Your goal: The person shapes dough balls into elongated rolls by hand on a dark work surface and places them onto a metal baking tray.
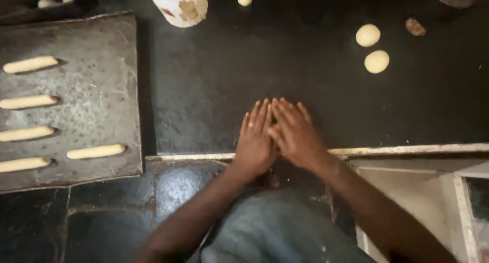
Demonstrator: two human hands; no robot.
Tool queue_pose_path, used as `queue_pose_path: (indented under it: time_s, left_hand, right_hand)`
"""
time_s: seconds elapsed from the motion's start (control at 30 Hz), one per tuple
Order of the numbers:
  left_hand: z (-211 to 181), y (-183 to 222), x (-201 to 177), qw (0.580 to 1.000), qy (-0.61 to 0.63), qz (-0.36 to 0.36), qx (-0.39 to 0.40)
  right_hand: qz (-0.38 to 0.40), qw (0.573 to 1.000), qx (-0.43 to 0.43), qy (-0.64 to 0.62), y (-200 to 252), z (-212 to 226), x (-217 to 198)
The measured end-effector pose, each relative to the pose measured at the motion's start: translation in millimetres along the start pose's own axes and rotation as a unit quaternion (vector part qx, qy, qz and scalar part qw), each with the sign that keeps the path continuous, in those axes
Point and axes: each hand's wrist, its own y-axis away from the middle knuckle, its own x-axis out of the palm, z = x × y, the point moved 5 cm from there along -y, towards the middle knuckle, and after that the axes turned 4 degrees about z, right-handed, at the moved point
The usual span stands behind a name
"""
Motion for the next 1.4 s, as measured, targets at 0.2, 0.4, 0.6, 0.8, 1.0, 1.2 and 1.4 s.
queue_pose_path:
  time_s: [0.2, 0.4, 0.6, 0.8, 1.0, 1.2, 1.4]
  left_hand:
    - [-6, 44, 12, 0.987, 0.033, 0.153, -0.017]
    - [54, -61, 22, 0.986, -0.106, 0.047, -0.121]
    - [64, -81, 19, 0.987, -0.055, 0.118, -0.089]
    - [16, -2, 16, 0.979, -0.05, 0.196, -0.015]
    - [72, -114, 12, 0.972, -0.096, 0.131, -0.169]
    - [38, -44, 12, 0.991, -0.009, 0.133, -0.02]
    - [25, -31, 17, 0.987, -0.065, 0.14, -0.038]
  right_hand:
    - [0.047, 0.999, 0.0, 0.028, 58, 20, 19]
    - [-0.022, 0.993, 0.108, 0.051, -51, -37, 20]
    - [-0.056, 0.997, 0.05, -0.016, -70, -47, 16]
    - [0.01, 0.998, 0.015, 0.061, 13, -12, 33]
    - [-0.031, 0.987, 0.144, 0.061, -100, -79, 21]
    - [-0.015, 0.998, 0.044, 0.034, -31, -48, 28]
    - [-0.032, 0.996, 0.04, 0.073, -15, -32, 23]
